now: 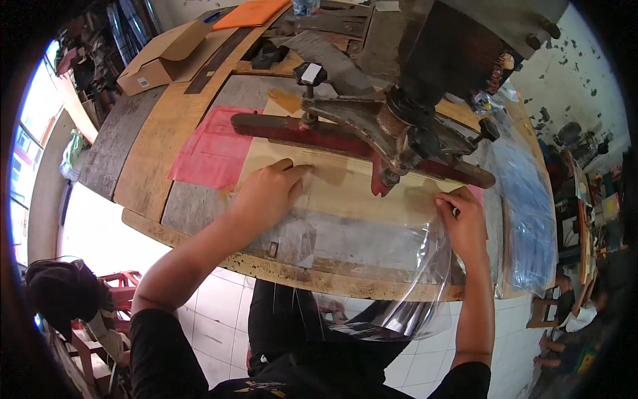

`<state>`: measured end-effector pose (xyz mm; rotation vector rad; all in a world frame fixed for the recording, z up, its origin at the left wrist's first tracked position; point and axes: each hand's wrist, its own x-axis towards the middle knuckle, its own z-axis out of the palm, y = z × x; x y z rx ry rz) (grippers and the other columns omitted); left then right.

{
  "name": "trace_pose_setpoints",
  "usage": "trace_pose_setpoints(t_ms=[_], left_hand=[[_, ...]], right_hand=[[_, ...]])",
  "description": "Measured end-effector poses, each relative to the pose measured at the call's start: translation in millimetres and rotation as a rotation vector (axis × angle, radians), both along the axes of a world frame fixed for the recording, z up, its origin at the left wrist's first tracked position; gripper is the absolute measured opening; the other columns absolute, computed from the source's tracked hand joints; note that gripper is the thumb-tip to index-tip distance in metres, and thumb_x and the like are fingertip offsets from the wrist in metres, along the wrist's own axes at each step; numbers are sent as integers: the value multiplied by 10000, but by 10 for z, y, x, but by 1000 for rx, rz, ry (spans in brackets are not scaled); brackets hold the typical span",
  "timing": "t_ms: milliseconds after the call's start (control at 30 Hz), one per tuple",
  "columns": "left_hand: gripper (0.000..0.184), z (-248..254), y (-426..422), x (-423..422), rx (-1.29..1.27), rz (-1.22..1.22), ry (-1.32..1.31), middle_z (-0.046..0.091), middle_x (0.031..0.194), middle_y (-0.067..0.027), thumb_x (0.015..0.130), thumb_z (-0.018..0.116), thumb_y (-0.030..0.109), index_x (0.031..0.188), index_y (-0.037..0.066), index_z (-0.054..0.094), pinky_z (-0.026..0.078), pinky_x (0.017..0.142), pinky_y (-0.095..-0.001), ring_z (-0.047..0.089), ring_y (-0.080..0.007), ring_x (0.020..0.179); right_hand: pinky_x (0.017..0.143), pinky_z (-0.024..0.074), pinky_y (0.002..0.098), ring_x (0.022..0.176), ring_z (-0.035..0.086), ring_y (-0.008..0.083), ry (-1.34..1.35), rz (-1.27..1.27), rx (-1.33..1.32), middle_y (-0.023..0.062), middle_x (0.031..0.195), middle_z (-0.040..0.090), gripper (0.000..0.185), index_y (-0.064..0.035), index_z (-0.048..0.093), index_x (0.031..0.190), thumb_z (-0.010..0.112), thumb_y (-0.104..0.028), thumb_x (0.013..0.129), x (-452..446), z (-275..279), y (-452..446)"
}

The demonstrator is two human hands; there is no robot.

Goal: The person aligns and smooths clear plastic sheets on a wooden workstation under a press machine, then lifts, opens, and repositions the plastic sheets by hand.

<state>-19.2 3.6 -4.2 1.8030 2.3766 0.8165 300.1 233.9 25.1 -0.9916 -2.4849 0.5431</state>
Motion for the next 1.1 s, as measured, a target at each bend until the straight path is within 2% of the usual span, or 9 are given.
trace_pose_setpoints(t_ms=[233,400,567,633,733,833,933,1033,1100], left_hand=[[397,211,-89,13,-37,-63,88,623,985,-122,964,698,230,1347,132,733,578,819,-440,678,-329,909],[540,302,-125,31,-91,-131,125,551,1148,-145,943,724,298,1451,124,667,520,965,-462,618,-336,1096],[534,291,-79,20,-82,-153,97,532,1217,-165,948,700,268,1437,56,657,488,1027,-471,582,-362,1161],[534,282,-53,5,-87,-158,86,527,1246,-172,947,693,256,1434,40,651,479,1043,-472,573,-368,1181],[459,251,-5,-5,-24,-145,134,551,1210,-157,954,668,248,1326,-19,692,487,1027,-462,579,-346,1169],[437,246,15,-16,-13,-152,151,549,1213,-168,945,667,232,1301,-21,699,480,1047,-466,566,-357,1195],[515,248,5,-30,-78,-158,158,527,1297,-189,947,654,223,1429,45,646,458,1080,-484,547,-392,1237],[511,216,1,-23,-101,-139,206,526,1309,-196,945,651,221,1426,47,648,457,1084,-494,542,-400,1248],[462,235,10,4,-25,-134,247,553,1316,-185,913,679,205,1321,-12,684,469,1070,-472,556,-357,1239]], right_hand=[[784,512,377,835,651,266,-222,37,-209,148,959,674,302,-117,776,1311,664,-182,1039,101,277,-81],[800,516,374,826,657,249,-98,2,-232,164,947,700,310,-112,765,1326,663,-141,1034,124,108,-21],[843,527,371,889,699,250,-49,-63,-328,176,990,736,299,-93,769,1308,672,-104,1025,91,42,56],[902,539,360,978,731,269,63,-43,-209,181,1072,765,276,-71,780,1277,675,-96,1023,91,-73,149],[958,539,350,1063,741,283,100,-25,-208,182,1150,773,261,-56,782,1256,680,-96,1019,83,-128,202],[978,539,348,1086,742,287,87,-50,-184,182,1169,773,251,-55,785,1243,679,-98,1020,72,-142,188],[960,545,350,1067,746,285,108,-21,-137,183,1161,773,240,-57,790,1228,680,-97,1018,73,-163,185],[950,550,346,1054,749,286,-40,-138,-271,183,1154,773,234,-54,795,1217,683,-92,1015,23,4,117],[914,550,343,1004,743,274,-3,-93,-231,176,1115,771,230,-52,797,1212,686,-91,1014,63,-49,139]])
